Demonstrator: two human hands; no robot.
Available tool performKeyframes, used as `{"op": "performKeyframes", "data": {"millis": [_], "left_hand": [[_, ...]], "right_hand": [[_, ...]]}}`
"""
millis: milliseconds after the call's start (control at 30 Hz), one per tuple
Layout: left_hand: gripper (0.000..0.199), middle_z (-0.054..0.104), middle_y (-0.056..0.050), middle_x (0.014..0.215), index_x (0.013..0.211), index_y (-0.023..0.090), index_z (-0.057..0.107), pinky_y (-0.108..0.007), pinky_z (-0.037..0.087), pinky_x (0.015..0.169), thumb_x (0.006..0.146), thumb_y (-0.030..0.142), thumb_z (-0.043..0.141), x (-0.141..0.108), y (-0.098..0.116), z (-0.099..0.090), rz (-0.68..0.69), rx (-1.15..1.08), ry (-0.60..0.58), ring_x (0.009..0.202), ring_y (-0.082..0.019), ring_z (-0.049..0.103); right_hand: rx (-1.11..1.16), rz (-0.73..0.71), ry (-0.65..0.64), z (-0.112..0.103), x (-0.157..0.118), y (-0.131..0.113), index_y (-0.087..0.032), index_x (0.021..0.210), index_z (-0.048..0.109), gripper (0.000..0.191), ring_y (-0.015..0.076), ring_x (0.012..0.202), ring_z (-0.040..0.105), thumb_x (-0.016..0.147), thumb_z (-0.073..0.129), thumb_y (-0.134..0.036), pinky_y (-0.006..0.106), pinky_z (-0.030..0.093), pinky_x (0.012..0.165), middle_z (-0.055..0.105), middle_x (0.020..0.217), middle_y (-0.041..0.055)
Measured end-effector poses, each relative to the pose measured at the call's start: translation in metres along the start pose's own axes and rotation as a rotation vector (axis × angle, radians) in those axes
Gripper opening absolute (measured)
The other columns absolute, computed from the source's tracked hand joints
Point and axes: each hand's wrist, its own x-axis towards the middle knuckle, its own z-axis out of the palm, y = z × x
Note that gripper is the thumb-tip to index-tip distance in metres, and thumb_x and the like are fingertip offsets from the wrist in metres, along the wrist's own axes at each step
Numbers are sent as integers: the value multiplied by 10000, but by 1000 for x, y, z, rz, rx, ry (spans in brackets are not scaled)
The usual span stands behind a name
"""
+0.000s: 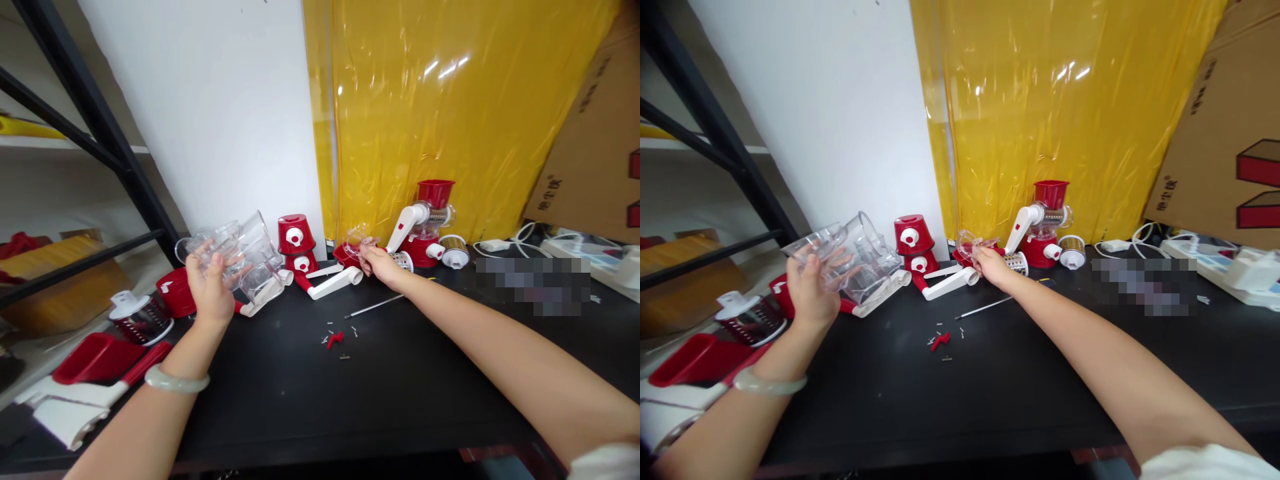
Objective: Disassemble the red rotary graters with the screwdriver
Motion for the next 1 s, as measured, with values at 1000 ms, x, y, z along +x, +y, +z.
{"op": "performKeyframes", "data": {"millis": [1000], "left_hand": [[557, 625, -51, 1039, 1095, 251, 561, -444, 641, 611, 655, 487, 806, 0, 1, 1, 3, -39, -42, 796, -226, 707]], "right_hand": [[-1564, 251, -303, -53, 91, -60, -140, 1169, 702, 404, 313, 1082, 660, 873, 577, -385, 371, 514, 845, 687, 1169, 204]]}}
